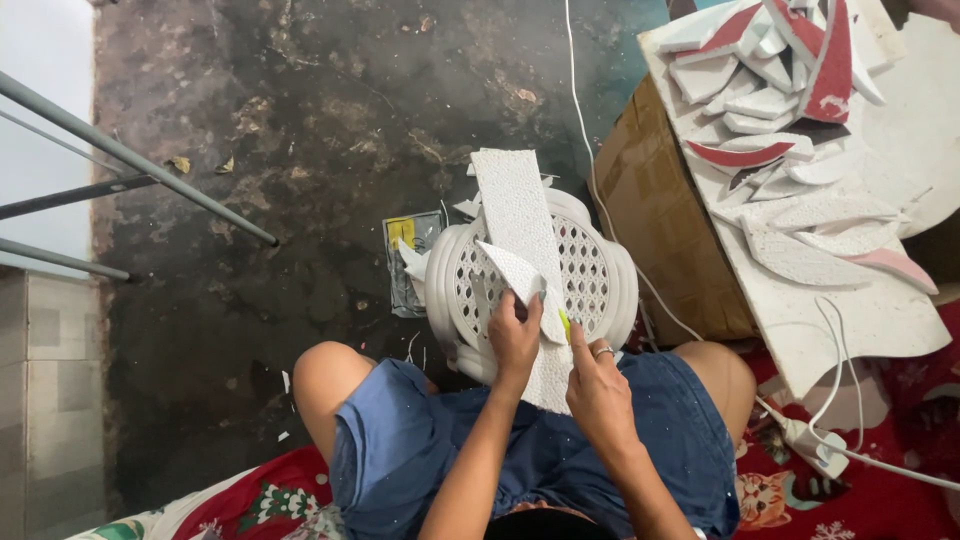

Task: Cutting and shaping a piece of white foam board using a utility knife on a makeshift work surface.

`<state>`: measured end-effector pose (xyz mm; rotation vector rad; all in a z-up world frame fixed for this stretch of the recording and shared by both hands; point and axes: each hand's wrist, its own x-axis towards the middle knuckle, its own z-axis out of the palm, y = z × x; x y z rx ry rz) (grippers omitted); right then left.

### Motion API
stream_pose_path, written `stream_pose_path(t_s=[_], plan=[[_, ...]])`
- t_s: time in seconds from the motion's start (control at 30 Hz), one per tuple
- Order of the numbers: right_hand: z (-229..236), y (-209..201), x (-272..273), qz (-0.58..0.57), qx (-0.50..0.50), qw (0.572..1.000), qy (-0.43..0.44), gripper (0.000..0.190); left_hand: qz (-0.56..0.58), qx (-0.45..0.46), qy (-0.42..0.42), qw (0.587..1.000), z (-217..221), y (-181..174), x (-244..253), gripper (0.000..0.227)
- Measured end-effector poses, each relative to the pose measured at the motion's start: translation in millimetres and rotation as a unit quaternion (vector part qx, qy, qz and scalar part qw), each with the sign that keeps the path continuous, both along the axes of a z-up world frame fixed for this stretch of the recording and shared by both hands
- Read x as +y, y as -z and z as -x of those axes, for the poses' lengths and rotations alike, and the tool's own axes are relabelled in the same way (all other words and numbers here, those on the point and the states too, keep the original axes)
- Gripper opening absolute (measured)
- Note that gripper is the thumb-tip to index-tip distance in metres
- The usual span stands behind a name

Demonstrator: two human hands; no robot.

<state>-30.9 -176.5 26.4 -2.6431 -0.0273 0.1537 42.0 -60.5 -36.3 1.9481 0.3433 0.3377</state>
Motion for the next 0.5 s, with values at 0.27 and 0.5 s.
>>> stream_pose_path(t_s=[0.27,0.5], plan=[[-9,0,11,0.035,-0.053,0.998,-0.003,0.059,-0.028,0.017,-0.016,0.999,-2,0,-2,0.034],[-11,-2,16,0.053,-0.039,0.998,0.005,0.060,-0.024,0.020,-0.018,0.999,1,-10,-2,0.034]])
